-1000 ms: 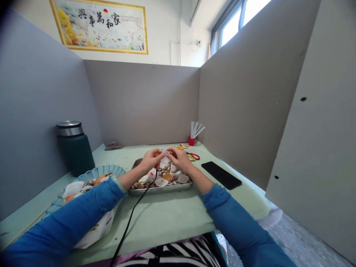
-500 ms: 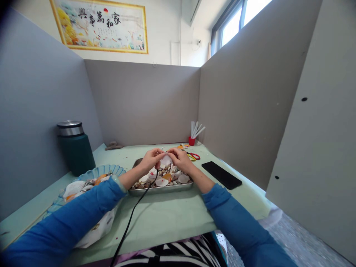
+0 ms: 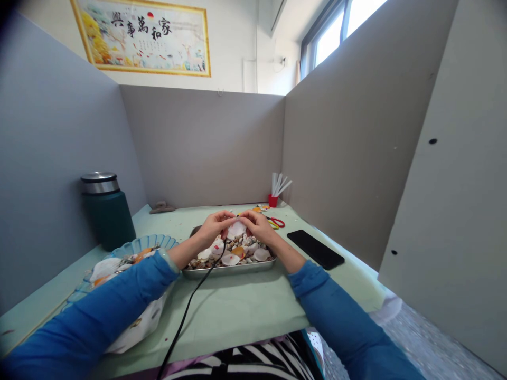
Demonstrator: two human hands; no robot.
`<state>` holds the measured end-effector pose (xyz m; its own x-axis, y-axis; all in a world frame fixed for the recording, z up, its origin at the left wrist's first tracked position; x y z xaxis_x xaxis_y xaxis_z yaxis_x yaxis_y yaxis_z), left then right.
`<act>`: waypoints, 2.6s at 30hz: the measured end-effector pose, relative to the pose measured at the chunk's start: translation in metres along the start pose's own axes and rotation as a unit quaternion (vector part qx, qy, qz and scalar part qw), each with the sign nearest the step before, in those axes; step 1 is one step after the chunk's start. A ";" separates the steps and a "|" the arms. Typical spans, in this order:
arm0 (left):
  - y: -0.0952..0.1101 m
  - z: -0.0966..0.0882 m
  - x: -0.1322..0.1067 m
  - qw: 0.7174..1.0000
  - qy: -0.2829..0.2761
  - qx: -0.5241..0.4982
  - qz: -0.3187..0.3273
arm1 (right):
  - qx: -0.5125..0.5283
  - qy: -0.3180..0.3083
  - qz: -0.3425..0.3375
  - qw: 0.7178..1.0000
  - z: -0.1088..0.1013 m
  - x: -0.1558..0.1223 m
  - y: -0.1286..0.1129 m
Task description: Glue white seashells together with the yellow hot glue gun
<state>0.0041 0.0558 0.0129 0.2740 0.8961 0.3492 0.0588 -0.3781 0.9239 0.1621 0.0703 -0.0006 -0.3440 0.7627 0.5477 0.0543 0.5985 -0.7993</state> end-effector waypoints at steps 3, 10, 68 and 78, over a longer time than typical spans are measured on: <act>0.000 -0.001 0.001 1.000 -0.005 -0.003 -0.004 | 0.024 -0.010 0.008 1.000 0.000 0.000 -0.001; -0.002 -0.002 0.001 1.000 -0.012 -0.007 -0.008 | 0.037 -0.026 0.025 0.999 -0.001 -0.002 -0.004; -0.002 -0.002 0.005 0.955 0.060 0.277 0.089 | 0.035 -0.064 0.049 0.996 -0.001 0.001 0.004; -0.003 -0.002 0.005 0.936 0.063 0.325 0.117 | 0.031 -0.067 0.054 0.996 -0.001 0.001 0.006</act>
<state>0.0035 0.0617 0.0121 0.2400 0.7758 0.5836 0.5950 -0.5925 0.5430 0.1630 0.0749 -0.0042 -0.4615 0.7800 0.4227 0.0407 0.4946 -0.8681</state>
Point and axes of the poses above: each hand's wrist, its own x-axis towards the middle knuckle, its own z-axis out of the palm, y = z × x, the point moved 3 cm from there along x, towards the middle knuckle, and after that the axes turned 4 degrees about x, right-handed, at the moved point
